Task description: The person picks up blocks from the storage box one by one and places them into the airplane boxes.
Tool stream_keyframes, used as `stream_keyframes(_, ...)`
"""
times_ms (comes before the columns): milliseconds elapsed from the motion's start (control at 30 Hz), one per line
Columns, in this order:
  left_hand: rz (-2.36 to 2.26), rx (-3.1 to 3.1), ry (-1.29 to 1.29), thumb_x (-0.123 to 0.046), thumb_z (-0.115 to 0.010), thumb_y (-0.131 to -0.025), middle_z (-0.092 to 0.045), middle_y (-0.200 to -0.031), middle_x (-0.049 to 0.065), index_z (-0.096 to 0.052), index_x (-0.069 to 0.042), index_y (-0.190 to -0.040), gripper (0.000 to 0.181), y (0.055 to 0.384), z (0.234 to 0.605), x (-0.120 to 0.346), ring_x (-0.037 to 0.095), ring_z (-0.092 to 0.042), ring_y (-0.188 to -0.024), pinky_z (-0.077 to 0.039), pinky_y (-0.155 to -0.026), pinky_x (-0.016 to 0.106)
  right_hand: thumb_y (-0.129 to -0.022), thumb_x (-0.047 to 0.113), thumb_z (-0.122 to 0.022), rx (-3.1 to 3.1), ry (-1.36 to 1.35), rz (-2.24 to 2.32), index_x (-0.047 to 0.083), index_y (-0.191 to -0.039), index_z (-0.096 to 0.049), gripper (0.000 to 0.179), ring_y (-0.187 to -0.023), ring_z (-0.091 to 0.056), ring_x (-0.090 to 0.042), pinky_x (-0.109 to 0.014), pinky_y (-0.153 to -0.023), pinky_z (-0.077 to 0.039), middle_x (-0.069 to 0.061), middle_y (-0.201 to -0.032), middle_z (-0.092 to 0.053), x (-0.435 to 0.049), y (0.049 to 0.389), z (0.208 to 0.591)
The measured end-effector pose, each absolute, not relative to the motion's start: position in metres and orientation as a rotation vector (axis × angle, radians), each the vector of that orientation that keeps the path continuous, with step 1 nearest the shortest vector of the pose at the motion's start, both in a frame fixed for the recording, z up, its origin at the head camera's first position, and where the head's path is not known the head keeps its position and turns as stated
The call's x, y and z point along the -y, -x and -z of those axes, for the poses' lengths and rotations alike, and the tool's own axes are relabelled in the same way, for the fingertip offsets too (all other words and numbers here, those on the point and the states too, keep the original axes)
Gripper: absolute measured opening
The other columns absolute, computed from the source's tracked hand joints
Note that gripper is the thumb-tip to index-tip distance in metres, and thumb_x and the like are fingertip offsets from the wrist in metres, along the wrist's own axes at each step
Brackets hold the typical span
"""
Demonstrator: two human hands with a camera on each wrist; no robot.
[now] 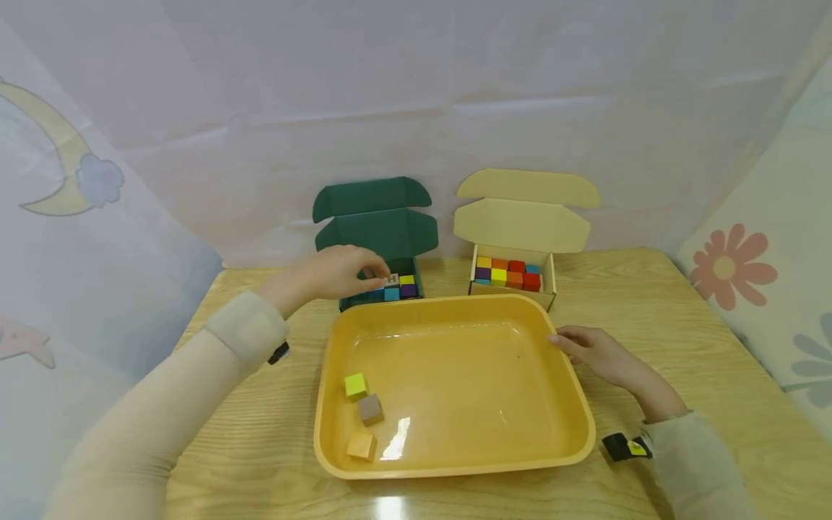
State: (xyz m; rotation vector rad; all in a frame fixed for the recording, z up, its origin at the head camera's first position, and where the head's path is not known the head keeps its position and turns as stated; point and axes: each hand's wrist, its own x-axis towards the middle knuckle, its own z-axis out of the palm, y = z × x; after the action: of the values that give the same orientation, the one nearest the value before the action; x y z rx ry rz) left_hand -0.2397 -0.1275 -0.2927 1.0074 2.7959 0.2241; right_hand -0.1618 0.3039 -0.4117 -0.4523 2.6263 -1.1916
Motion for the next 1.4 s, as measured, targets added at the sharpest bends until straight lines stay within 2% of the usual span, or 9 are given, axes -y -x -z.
stream_keyframes(167,-0.159,-2.746,-1.06,-0.031,-0.061,-0.1,-0.067,-0.12,-0.003,-0.069,-0.017,-0.122,0.028,0.225,0.296,0.127,0.02,-0.063,-0.104,-0.052,-0.09,0.038,-0.107,0.029,-0.048,-2.633,0.445,1.18,-0.012,-0.132,-0.054,0.049,-0.106,-0.062,-0.038,-0.046,-0.081,-0.057,-0.029,-0.126,-0.06,-0.304,0.161,0.412)
stream_keyframes(433,-0.028,-2.679,-1.117,-0.032,-0.062,-0.099,-0.068,-0.119,-0.003,-0.07,-0.017,-0.122,0.028,0.207,0.301,0.118,0.019,-0.063,-0.108,-0.05,-0.095,0.039,-0.107,0.027,-0.048,-2.621,0.462,1.199,-0.013,-0.133,-0.052,0.048,-0.108,-0.062,-0.04,-0.047,-0.082,-0.057,-0.03,-0.126,-0.06,-0.305,0.161,0.413)
stream_keyframes(767,0.081,-2.565,-1.292,-0.028,-0.068,-0.096,-0.071,-0.108,-0.002,-0.072,-0.015,-0.115,0.024,0.187,0.319,0.109,0.016,-0.065,-0.095,-0.053,-0.088,0.033,-0.106,0.027,-0.048,-2.611,0.448,1.208,-0.013,-0.132,-0.052,0.049,-0.107,-0.063,-0.039,-0.046,-0.081,-0.057,-0.03,-0.125,-0.06,-0.305,0.161,0.412)
stream_keyframes(900,0.096,-2.529,-1.284,-0.026,-0.07,-0.094,-0.07,-0.107,-0.001,-0.072,-0.015,-0.114,0.022,0.179,0.323,0.107,0.016,-0.063,-0.092,-0.053,-0.086,0.032,-0.106,0.027,-0.049,-2.614,0.447,1.21,-0.014,-0.132,-0.053,0.049,-0.106,-0.063,-0.038,-0.046,-0.081,-0.057,-0.03,-0.124,-0.06,-0.304,0.16,0.41)
stream_keyframes(1167,0.158,-2.496,-1.219,-0.027,-0.073,-0.092,-0.069,-0.112,-0.005,-0.072,-0.019,-0.113,0.023,0.168,0.33,0.108,0.015,-0.062,-0.097,-0.051,-0.092,0.033,-0.106,0.028,-0.049,-2.625,0.446,1.203,-0.013,-0.132,-0.053,0.049,-0.107,-0.062,-0.039,-0.046,-0.082,-0.057,-0.03,-0.125,-0.06,-0.304,0.161,0.408)
stream_keyframes(1400,0.138,-2.476,-1.24,-0.024,-0.074,-0.09,-0.07,-0.106,-0.004,-0.073,-0.017,-0.109,0.02,0.162,0.341,0.114,0.014,-0.061,-0.09,-0.051,-0.089,0.033,-0.107,0.029,-0.047,-2.61,0.429,1.194,-0.013,-0.134,-0.051,0.05,-0.104,-0.064,-0.039,-0.048,-0.082,-0.056,-0.032,-0.127,-0.058,-0.304,0.16,0.41)
